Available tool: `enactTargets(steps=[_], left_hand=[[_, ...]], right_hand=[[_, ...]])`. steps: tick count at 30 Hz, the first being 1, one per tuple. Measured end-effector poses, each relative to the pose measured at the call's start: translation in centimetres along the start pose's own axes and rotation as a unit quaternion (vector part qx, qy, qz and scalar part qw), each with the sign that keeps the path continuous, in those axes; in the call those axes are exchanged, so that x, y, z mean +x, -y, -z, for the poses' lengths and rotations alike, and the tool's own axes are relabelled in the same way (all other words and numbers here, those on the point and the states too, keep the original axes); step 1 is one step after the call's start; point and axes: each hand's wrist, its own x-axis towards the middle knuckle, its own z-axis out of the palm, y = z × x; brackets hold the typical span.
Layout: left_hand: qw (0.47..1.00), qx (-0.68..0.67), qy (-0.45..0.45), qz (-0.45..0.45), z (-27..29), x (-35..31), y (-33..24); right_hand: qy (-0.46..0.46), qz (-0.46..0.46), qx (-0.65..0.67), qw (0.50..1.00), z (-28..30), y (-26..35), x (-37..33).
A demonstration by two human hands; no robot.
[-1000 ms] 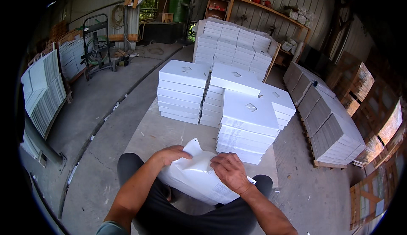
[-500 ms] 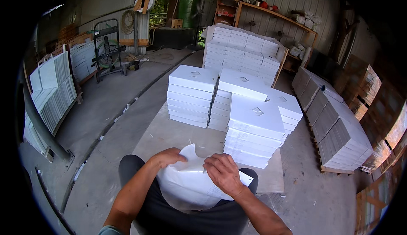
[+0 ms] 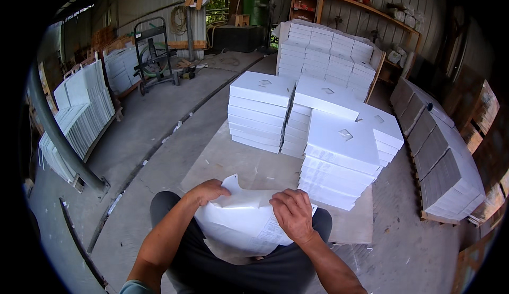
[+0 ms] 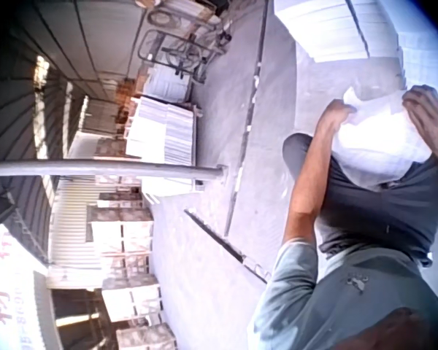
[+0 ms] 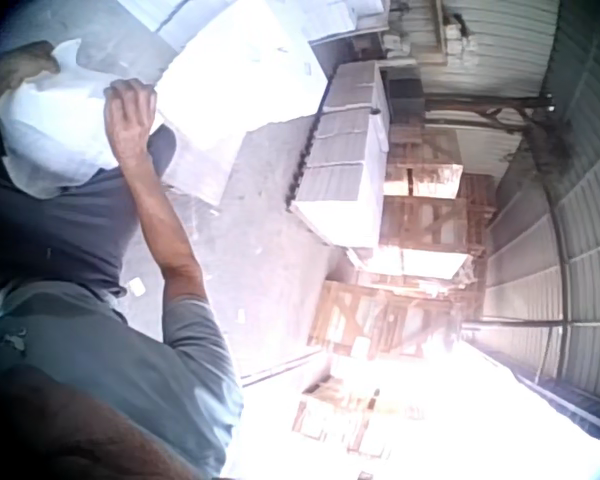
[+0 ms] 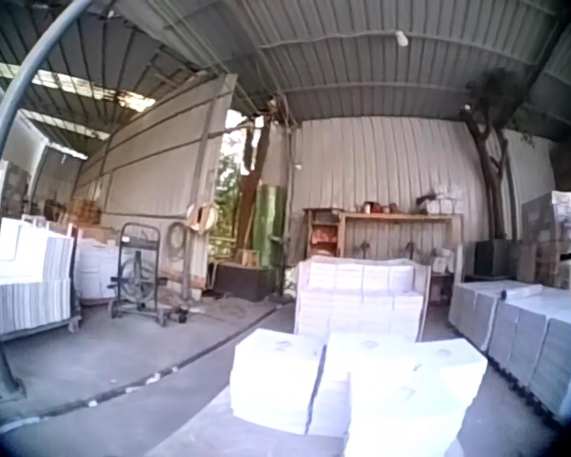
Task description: The person sits in a warehouse and applies printed labels to the sides of stacked white boxes. They peel labels from a sheet, align them on the box, and smooth them down by hand, repeating the process for multiple boxes.
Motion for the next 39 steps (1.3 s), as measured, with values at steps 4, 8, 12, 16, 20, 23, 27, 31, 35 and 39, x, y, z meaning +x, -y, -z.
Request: enactTargets(steps=[4,8,12,16,20,23,27,31,35,39], left_hand=[[1.0,0.006,-0.005,0.011,0.3,0.5,0.2],[0.997,0.056,-0.048,0.038,0.2,0.4,-0.5],[0.997,0.041,-0.061,0.038,0.6,1.3,0.3],[0.994,0.04,-0.093,0.03,0.1,0.9,-0.1],[0.989,-0.007,-0.145,-0.011,0.2,0.6,1.2],[0.975,-0.062,-0.212,-0.022,0.6,1.0,1.5],[0.958,-0.05,-0.283,-0.013,2.4,3.3,-0.9],[0.941,-0.069,-0.327,-0.055,6.3,9.8,-1.7],[0.922,-0.155,-0.336,-0.115,9.4,15.6,-1.3],[0.912,-0.241,-0.318,-0.09,8.6,20.0,-3.8]], right_hand=[[-0.015,-0.002,-0.001,1.0,-0.1,-0.3,-0.5],[-0.03,-0.008,-0.015,0.999,0.8,-0.8,-1.0],[-0.057,-0.03,-0.041,0.997,2.2,-1.4,-1.1],[-0.118,-0.103,-0.062,0.986,3.4,-2.8,-1.6],[-0.18,-0.266,0.002,0.947,3.5,-3.6,-2.2],[-0.18,-0.39,0.117,0.896,1.5,-4.0,-3.4],[-0.136,-0.458,0.16,0.864,-0.8,-4.7,-4.3],[-0.082,-0.502,0.186,0.841,-3.4,-6.0,-4.3],[-0.053,-0.541,0.225,0.809,-6.7,-7.9,-2.6],[-0.033,-0.568,0.231,0.789,-10.5,-11.1,-2.2]])
